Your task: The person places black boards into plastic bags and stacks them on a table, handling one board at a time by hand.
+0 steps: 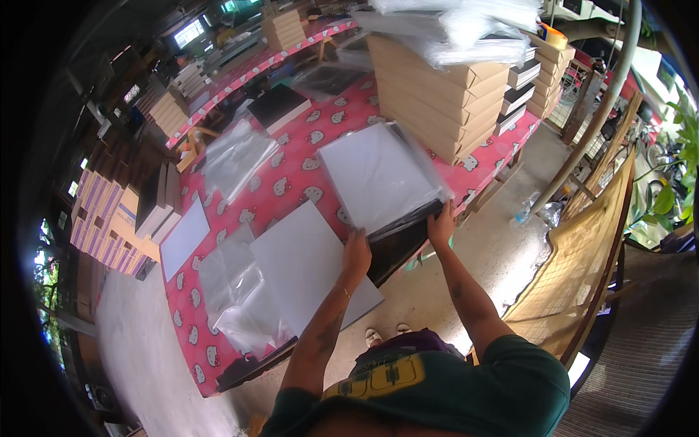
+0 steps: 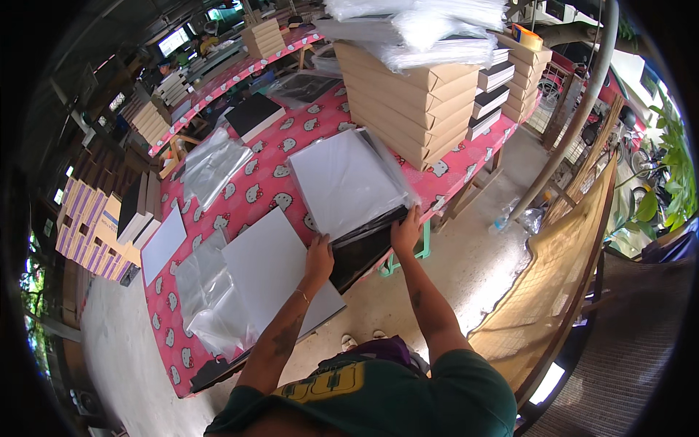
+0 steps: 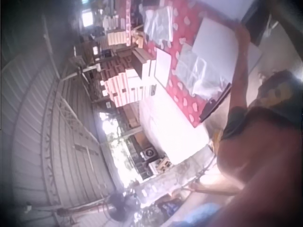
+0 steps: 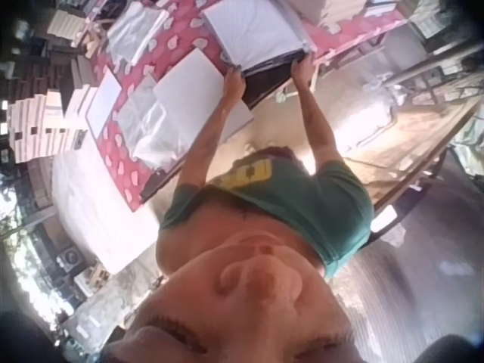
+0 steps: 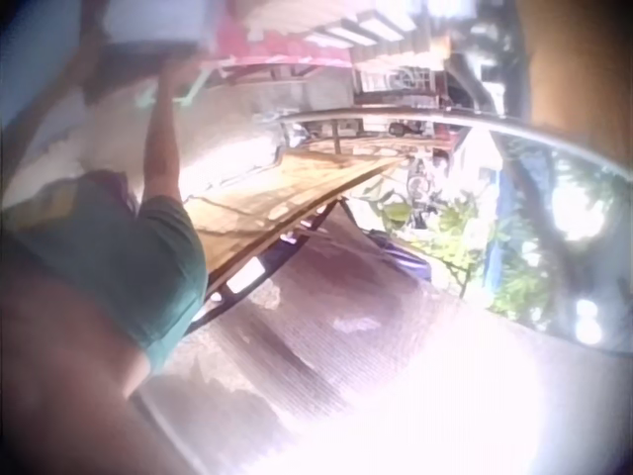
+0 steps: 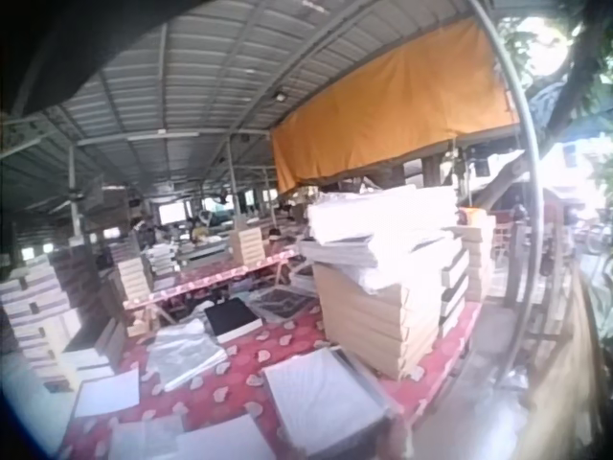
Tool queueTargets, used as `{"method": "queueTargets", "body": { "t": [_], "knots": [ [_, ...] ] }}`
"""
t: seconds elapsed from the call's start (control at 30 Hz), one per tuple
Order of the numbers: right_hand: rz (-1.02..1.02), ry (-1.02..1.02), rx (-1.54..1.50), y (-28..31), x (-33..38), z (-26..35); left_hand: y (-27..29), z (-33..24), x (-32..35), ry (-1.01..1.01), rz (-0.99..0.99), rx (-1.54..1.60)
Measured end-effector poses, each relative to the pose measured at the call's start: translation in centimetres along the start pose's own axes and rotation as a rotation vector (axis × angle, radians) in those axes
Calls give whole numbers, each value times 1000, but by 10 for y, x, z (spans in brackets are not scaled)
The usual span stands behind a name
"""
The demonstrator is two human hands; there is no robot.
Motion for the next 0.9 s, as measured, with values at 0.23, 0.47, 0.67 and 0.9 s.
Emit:
{"method": "queueTargets", "body": {
  "t": [0.23, 0.47, 0.67, 0.9],
  "knots": [
    [120, -213, -145, 20, -5, 8, -1, 14, -9, 8, -51, 3],
    [294, 107, -479, 18, -47, -43, 73, -18, 47, -19, -238, 89],
    [63, 168, -204, 33, -27, -36, 157, 79, 134, 274, -485, 61],
    [67, 383, -279, 38, 47, 71, 221, 179, 253, 590, -300, -192]
  ]
}}
Point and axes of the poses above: each hand's wrist, its own x-axis away from the middle knuckle, its own y-axis out of the back of the hand, z = x × y, the point moved 6 cm from there along -x, towards the middle knuckle, and after that the axes turned 5 degrees about y, right-handed, at the moved point
